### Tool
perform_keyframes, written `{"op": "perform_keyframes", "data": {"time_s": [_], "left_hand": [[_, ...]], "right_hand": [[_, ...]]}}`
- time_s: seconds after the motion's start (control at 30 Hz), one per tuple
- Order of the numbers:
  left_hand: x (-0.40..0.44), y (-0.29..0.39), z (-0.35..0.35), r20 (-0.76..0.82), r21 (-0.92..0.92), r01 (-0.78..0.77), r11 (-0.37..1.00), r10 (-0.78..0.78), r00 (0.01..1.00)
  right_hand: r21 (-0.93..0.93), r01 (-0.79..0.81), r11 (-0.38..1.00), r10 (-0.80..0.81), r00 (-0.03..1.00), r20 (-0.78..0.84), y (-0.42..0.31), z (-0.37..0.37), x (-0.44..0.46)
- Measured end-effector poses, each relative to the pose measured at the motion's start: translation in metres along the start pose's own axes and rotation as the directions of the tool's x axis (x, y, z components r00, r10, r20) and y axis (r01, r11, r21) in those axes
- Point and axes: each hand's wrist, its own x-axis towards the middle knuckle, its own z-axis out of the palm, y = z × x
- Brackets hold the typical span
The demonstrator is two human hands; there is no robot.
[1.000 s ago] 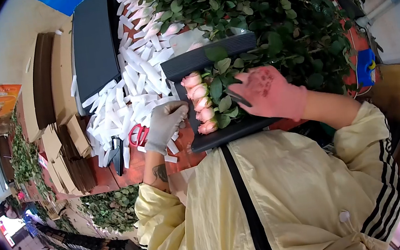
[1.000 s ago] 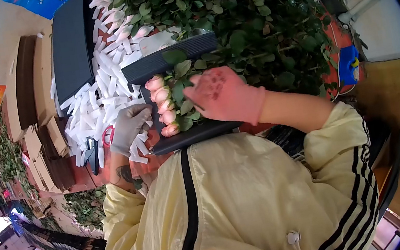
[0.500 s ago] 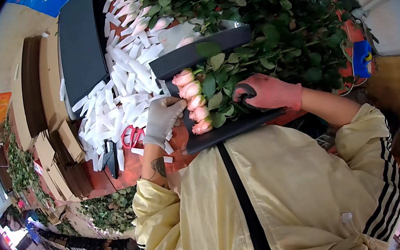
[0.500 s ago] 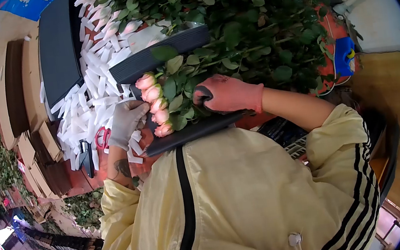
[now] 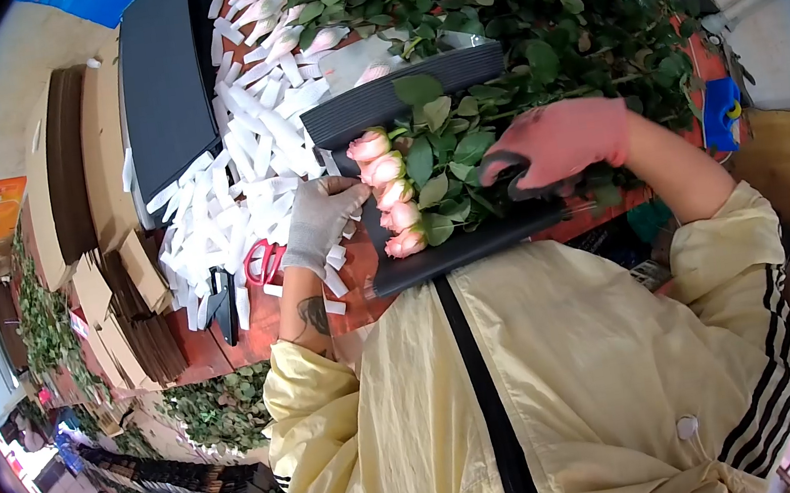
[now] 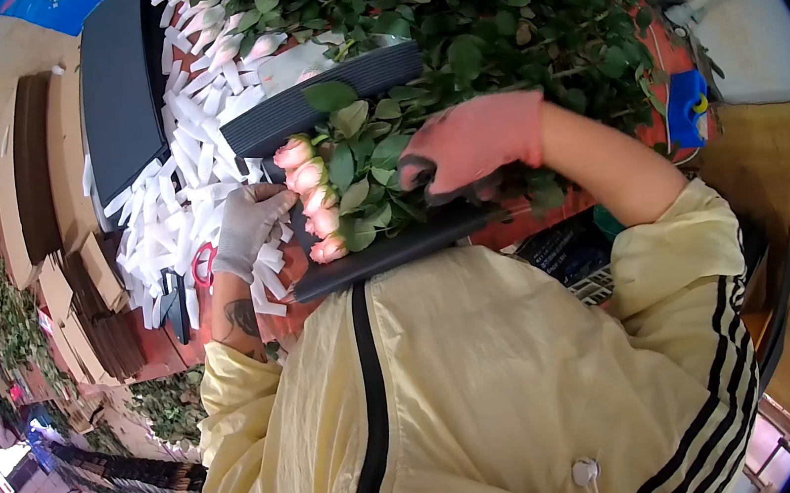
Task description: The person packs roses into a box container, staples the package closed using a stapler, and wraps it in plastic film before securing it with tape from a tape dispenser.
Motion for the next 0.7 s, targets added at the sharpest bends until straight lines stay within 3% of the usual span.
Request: {"op": "perform_keyframes", "data": {"time_s": [0.07, 0.13, 0.2, 0.27, 0.3, 0.5, 0.63, 0.7], "left_hand": [[-0.001, -0.002, 0.002, 0.007, 0.004, -0.01, 1.0, 0.01, 1.0], [0.002, -0.001, 0.002, 0.0, 0.035, -0.016, 0.999, 0.016, 1.0], [0.003, -0.001, 0.002, 0.005, 0.05, -0.023, 0.998, 0.023, 1.0], [0.003, -0.001, 0.002, 0.004, 0.067, -0.024, 0.997, 0.024, 1.0], [0.002, -0.001, 0.002, 0.005, 0.072, -0.044, 0.996, 0.044, 0.999], [0.005, -0.003, 0.003, 0.01, 0.038, -0.043, 0.998, 0.043, 0.999], [0.008, -0.009, 0.004, 0.0, 0.014, -0.057, 0.998, 0.057, 0.998], [0.006, -0.006, 0.004, 0.004, 0.006, -0.041, 0.999, 0.041, 0.999]], "right_hand": [[0.009, -0.084, 0.996, 0.084, 0.996, -0.005, 0.003, 0.0, -0.005], [-0.464, 0.195, 0.864, -0.324, 0.921, -0.216, 0.021, 0.014, 0.004], [-0.412, 0.242, 0.878, -0.371, 0.889, -0.269, 0.027, 0.033, 0.02], [-0.408, 0.139, 0.902, -0.292, 0.894, -0.339, 0.023, 0.047, 0.029], [-0.362, 0.176, 0.915, -0.309, 0.883, -0.353, 0.025, 0.049, 0.038], [-0.1, 0.347, 0.932, -0.361, 0.884, -0.296, 0.021, 0.05, 0.058], [-0.145, 0.269, 0.952, -0.302, 0.9, -0.314, 0.012, 0.054, 0.057], [-0.005, 0.269, 0.963, -0.257, 0.913, -0.316, 0.008, 0.05, 0.05]]}}
